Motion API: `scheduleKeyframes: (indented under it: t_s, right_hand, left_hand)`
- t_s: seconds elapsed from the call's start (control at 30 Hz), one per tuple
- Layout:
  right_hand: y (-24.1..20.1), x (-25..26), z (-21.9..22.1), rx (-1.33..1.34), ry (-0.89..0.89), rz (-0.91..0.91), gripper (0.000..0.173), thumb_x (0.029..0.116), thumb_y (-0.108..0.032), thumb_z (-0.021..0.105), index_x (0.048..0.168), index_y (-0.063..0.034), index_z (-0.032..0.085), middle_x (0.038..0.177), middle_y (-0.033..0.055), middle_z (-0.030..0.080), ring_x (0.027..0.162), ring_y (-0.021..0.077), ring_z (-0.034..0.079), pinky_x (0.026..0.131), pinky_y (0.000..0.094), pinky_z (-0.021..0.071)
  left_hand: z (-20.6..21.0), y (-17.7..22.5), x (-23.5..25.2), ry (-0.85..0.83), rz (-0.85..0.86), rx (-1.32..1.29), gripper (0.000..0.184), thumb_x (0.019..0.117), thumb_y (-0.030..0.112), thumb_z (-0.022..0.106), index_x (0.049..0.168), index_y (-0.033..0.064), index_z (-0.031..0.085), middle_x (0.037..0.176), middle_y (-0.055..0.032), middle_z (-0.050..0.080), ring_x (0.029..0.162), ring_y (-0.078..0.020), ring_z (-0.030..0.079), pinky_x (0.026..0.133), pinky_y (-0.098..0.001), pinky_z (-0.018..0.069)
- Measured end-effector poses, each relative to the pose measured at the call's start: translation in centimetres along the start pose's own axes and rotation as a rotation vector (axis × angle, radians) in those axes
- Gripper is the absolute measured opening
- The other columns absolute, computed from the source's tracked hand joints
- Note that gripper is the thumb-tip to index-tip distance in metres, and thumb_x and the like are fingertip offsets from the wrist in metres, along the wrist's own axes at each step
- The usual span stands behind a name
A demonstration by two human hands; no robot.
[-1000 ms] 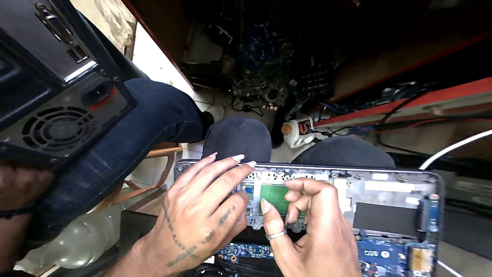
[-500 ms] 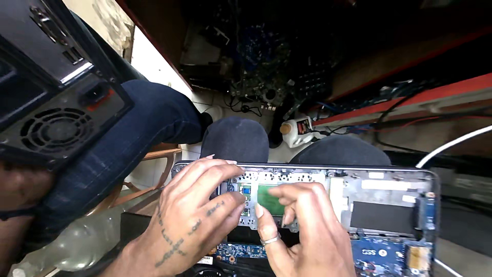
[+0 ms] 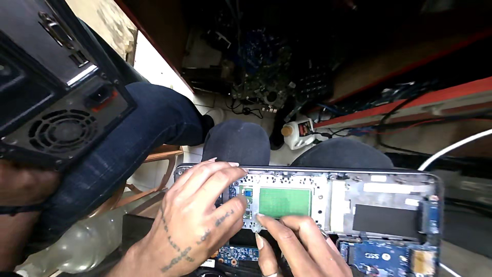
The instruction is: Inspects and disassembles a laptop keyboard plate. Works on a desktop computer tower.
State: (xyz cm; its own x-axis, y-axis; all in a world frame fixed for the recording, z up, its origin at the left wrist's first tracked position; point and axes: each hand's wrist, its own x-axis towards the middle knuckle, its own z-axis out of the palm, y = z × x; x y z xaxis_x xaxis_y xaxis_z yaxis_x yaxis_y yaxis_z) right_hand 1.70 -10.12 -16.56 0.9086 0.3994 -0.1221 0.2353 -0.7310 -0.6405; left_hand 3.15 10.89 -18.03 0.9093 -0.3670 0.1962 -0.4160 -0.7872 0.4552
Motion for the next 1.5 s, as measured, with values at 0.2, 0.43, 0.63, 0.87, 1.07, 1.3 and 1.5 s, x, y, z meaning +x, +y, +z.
scheduleKeyframes:
  t_s: [0.2,0.43,0.63,0.87,1.07,1.3,1.5]
  right_hand:
    - [0.0,0.1,-0.1,-0.004,-0.004,0.006,0.023,0.096,-0.019,0.063,0.112,-0.0081,0.076,0.089,0.0109,0.065,0.068,0.0187,0.059,0.06,0.0319,0.0472]
    - [0.0,0.1,-0.1,0.011,0.012,0.02,0.024,0.0957,-0.018,0.064,0.113,-0.0053,0.075,0.09,0.0122,0.065,0.068,0.0187,0.059,0.061,0.0318,0.0488]
    - [0.0,0.3,-0.2,0.017,0.006,0.029,0.025,0.0948,-0.017,0.065,0.115,-0.0041,0.074,0.09,0.0118,0.064,0.066,0.0173,0.058,0.059,0.0303,0.0469]
    - [0.0,0.2,-0.2,0.022,-0.001,0.038,0.026,0.0949,-0.018,0.065,0.116,-0.0043,0.074,0.091,0.0115,0.065,0.065,0.0168,0.057,0.058,0.0307,0.0461]
    - [-0.1,0.3,-0.4,0.032,-0.003,0.044,0.026,0.0948,-0.018,0.066,0.116,-0.0041,0.073,0.09,0.0115,0.065,0.065,0.0166,0.057,0.058,0.0297,0.0467]
    - [0.0,0.3,-0.3,0.038,0.003,0.047,0.027,0.0949,-0.018,0.065,0.116,-0.0036,0.073,0.09,0.0117,0.064,0.065,0.0172,0.057,0.057,0.0304,0.0465]
    - [0.1,0.2,-0.3,0.041,-0.001,0.056,0.027,0.0951,-0.018,0.065,0.117,-0.0035,0.073,0.089,0.011,0.064,0.065,0.017,0.057,0.057,0.03,0.0464]
  left_hand:
    - [-0.3,-0.1,0.1,-0.031,0.113,0.089,0.01,0.0994,0.016,0.06,0.097,0.0112,0.069,0.117,-0.0122,0.071,0.122,-0.0283,0.064,0.105,-0.0475,0.0511]
    - [-0.3,-0.8,-0.1,-0.028,0.139,0.048,0.01,0.0999,0.016,0.061,0.099,0.0108,0.069,0.117,-0.0114,0.07,0.122,-0.0272,0.064,0.106,-0.0456,0.0511]
    - [-0.3,-0.8,-0.2,-0.024,0.132,0.041,0.01,0.0997,0.017,0.061,0.097,0.0114,0.069,0.12,-0.0101,0.071,0.124,-0.0261,0.063,0.106,-0.044,0.0509]
    - [-0.4,-0.6,0.1,-0.033,0.119,0.069,0.01,0.0987,0.018,0.062,0.095,0.013,0.069,0.121,-0.0097,0.071,0.124,-0.0251,0.063,0.106,-0.043,0.0506]
    - [-0.2,-0.7,0.2,-0.024,0.083,-0.022,0.009,0.098,0.019,0.065,0.097,0.0129,0.071,0.123,-0.0097,0.07,0.126,-0.0243,0.062,0.108,-0.0419,0.0504]
    - [-0.5,-1.0,0.4,-0.06,0.132,-0.012,0.011,0.0977,0.016,0.062,0.093,0.0125,0.071,0.124,-0.0103,0.07,0.127,-0.0257,0.061,0.109,-0.0438,0.049]
    - [-1.0,-1.5,0.9,-0.11,0.174,-0.007,0.012,0.098,0.019,0.062,0.092,0.0133,0.071,0.124,-0.011,0.069,0.126,-0.0261,0.062,0.108,-0.0448,0.0493]
